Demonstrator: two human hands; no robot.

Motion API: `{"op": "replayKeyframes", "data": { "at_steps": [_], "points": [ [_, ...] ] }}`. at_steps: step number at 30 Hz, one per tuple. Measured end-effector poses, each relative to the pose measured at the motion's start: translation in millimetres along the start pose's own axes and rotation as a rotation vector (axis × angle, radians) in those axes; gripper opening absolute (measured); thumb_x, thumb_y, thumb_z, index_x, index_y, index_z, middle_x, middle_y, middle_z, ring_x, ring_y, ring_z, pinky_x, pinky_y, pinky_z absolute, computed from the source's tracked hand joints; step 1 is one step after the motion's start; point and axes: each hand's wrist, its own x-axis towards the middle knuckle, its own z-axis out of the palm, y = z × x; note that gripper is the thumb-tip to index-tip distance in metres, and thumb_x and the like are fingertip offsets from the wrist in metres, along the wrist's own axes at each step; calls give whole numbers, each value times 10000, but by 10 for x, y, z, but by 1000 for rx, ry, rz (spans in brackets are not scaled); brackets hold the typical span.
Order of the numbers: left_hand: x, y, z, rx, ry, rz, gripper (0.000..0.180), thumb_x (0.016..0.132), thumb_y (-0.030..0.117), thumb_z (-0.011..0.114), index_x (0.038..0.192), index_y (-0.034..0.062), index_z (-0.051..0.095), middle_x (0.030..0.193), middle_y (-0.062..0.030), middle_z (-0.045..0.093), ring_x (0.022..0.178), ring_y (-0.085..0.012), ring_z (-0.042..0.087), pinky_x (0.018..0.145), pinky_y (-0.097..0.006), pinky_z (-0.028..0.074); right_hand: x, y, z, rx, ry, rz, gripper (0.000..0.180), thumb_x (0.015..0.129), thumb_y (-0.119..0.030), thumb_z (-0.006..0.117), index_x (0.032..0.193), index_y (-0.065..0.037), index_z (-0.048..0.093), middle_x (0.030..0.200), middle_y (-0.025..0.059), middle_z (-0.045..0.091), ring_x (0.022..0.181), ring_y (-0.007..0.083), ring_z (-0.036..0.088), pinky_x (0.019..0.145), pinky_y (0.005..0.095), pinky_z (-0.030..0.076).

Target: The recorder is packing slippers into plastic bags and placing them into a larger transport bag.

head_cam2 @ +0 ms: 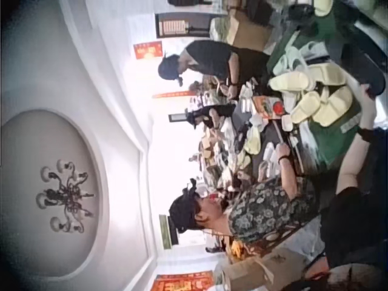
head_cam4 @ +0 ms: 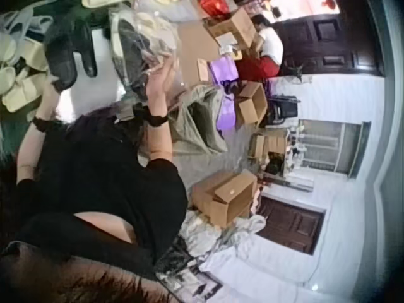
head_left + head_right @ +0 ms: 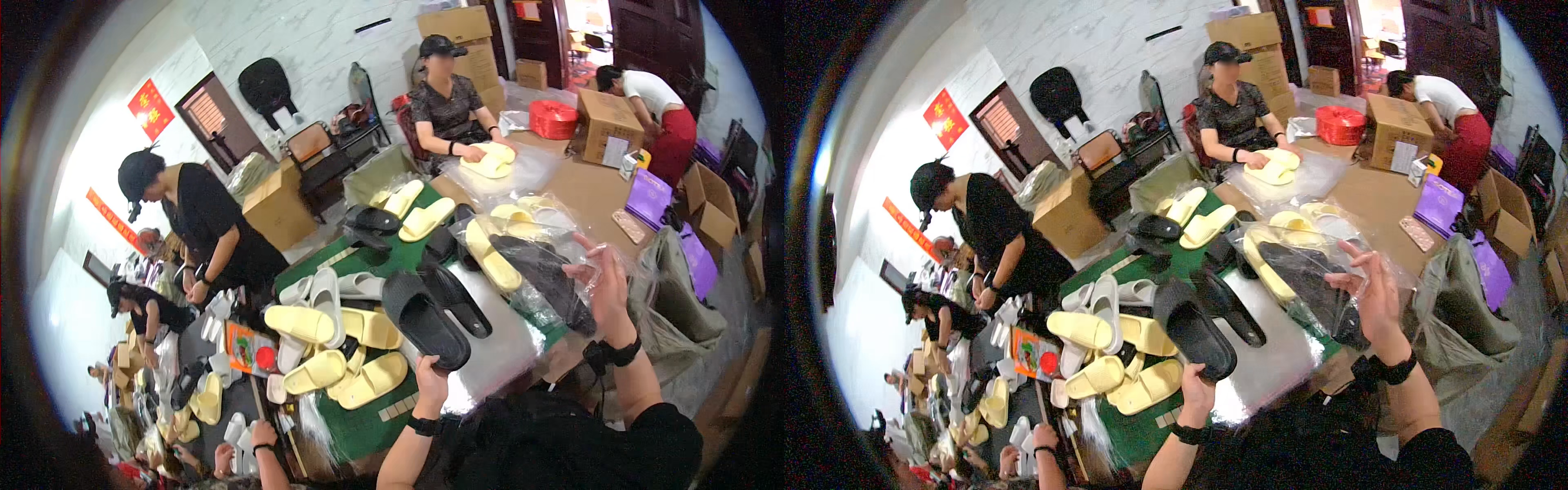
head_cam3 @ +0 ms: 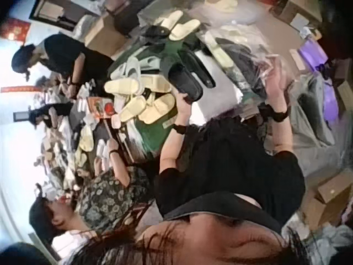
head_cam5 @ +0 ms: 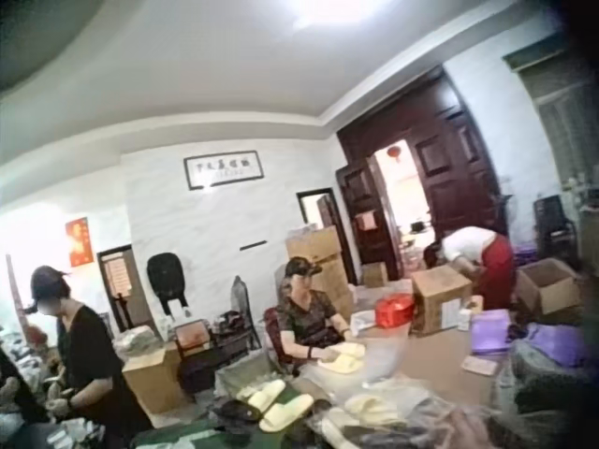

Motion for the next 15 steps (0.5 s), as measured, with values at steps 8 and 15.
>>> {"op": "replayKeyframes", "data": {
  "at_steps": [8, 15],
  "points": [
    [16, -439, 19, 1108, 355, -139, 828, 722, 48, 604, 1384, 49, 106, 1339, -203, 309, 1203, -330, 344, 992, -390, 284, -280, -188, -488, -51, 309, -112, 288, 955, -325, 350, 885, -76, 476, 1227, 181, 485, 791, 258, 625, 713, 342, 472],
    [206, -862, 361, 1047, -123, -290, 632, 839, 195, 573, 1334, -6, 235, 1347, -217, 316, 1215, -289, 361, 981, -351, 309, -578, -375, -680, -55, 429, -84, 290, 948, -297, 391, 871, -41, 502, 1163, 171, 523, 821, 287, 622, 715, 344, 473]
  ]
}}
